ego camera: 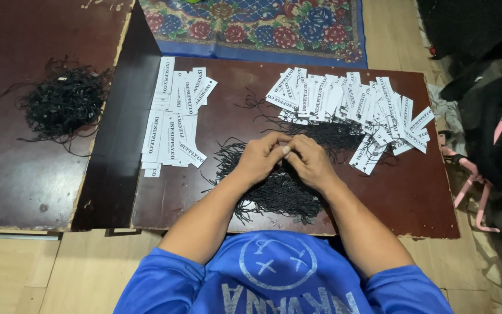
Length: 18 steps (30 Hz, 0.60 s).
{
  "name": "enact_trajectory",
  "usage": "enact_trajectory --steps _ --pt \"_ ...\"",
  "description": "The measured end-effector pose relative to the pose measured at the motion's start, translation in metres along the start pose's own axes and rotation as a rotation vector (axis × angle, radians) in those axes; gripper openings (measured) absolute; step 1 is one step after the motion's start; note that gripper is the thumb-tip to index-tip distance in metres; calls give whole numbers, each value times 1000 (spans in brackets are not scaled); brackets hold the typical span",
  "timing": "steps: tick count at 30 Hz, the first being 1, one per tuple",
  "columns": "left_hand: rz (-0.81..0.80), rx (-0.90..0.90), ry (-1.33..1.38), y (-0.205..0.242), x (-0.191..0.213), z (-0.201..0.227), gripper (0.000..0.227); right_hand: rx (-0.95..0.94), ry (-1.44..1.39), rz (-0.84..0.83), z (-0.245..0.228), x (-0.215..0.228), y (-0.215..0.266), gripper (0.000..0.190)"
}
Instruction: Attaching thin black strings to paper labels/tags by threading them through pre-punched holes.
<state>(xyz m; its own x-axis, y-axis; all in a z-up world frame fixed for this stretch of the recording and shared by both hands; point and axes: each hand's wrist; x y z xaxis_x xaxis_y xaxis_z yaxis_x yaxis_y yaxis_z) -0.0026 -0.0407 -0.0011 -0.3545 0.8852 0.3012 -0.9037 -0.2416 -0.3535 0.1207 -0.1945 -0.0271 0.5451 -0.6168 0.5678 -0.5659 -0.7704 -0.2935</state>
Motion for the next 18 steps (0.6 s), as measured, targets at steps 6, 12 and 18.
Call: enact_trajectory --steps 6,12,18 --pt "110 7 46 -4 10 -5 14 -73 -92 45 -21 10 -3 12" --pt "85 14 7 -1 2 -13 11 -28 -64 38 -17 6 -4 13" --pt "74 42 11 -1 3 -13 10 -32 -59 15 -19 5 -3 12"
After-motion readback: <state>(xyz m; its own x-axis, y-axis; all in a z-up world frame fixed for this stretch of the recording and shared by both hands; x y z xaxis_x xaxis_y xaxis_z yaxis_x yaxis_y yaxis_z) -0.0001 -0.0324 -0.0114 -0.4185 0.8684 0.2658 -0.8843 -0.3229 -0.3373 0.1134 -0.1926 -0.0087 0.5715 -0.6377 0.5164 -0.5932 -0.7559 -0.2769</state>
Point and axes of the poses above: each hand's wrist, its own y-axis away from the middle knuckle, its own x-axis out of the back of the hand, z = x × y, and after that the axes turned 14 degrees about -x, right-handed
